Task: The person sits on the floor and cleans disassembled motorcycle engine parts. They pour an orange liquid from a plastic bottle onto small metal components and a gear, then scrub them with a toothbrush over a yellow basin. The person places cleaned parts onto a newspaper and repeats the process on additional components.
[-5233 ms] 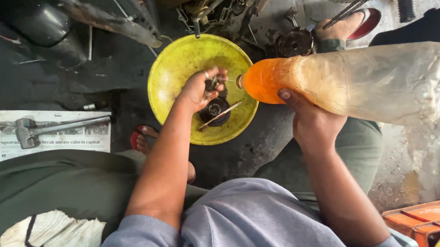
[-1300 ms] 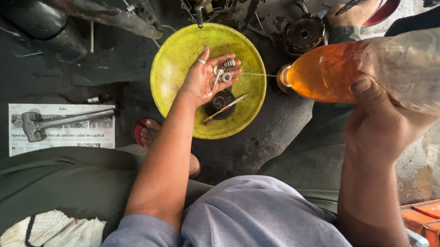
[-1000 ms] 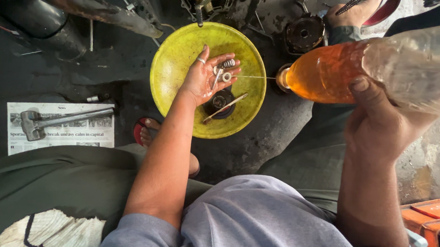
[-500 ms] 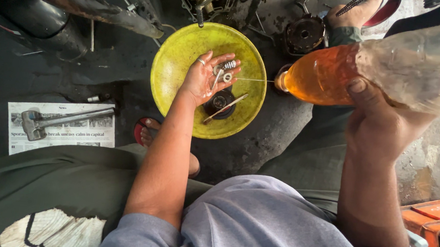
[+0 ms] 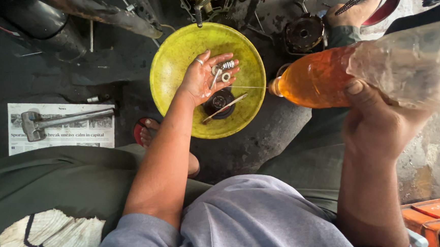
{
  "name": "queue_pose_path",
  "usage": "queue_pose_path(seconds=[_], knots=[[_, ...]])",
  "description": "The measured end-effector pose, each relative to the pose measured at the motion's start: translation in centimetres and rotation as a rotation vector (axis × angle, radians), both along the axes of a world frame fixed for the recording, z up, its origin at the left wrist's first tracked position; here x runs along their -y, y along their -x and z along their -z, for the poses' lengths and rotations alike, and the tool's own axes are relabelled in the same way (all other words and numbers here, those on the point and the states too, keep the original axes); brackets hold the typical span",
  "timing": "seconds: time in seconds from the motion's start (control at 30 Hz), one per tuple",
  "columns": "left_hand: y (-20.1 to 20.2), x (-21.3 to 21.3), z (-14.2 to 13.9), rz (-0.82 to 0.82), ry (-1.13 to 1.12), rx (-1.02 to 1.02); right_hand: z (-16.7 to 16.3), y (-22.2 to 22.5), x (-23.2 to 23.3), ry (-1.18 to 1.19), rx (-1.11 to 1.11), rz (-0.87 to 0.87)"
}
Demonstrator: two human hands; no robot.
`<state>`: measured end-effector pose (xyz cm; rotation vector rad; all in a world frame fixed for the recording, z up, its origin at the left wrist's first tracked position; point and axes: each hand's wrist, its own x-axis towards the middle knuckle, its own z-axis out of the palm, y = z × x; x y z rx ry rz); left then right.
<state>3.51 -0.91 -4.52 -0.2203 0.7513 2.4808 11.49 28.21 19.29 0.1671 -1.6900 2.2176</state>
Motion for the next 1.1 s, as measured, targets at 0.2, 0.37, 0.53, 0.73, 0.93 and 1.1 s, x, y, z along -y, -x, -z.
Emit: queue_pose_path(seconds=[0.2,0.37,0.53,0.73,0.93,1.1], knots=[[0.1,-0.1,0.1,0.001,-0.008,0.007,-0.1,-0.2,0.7,0.044,-0.033,-0.052],[0.0,-0.1,0.3,0.003,-0.009,0.023,-0.1,-0.4,1.1,0.0,-0.046,-0.05],[0.0,0.1,0.3,-0.002,-0.023,0.014,0.0,-0.3,0.7,0.076,-0.03,-0.076],[0.0,0.1,0.6,-0.027,0.0,0.032,0.2,0.1,-0.3,-0.047,-0.034,0.02],[0.2,0.0,1.0,-0.052,0.004,0.049,0.6,0.0,-1.3,-0.058,-0.061,0.013],[0.2,0.0,0.9,-0.052,-0.003,0.06,0.7,0.1,-1.7,-0.081,-0.049,0.009]])
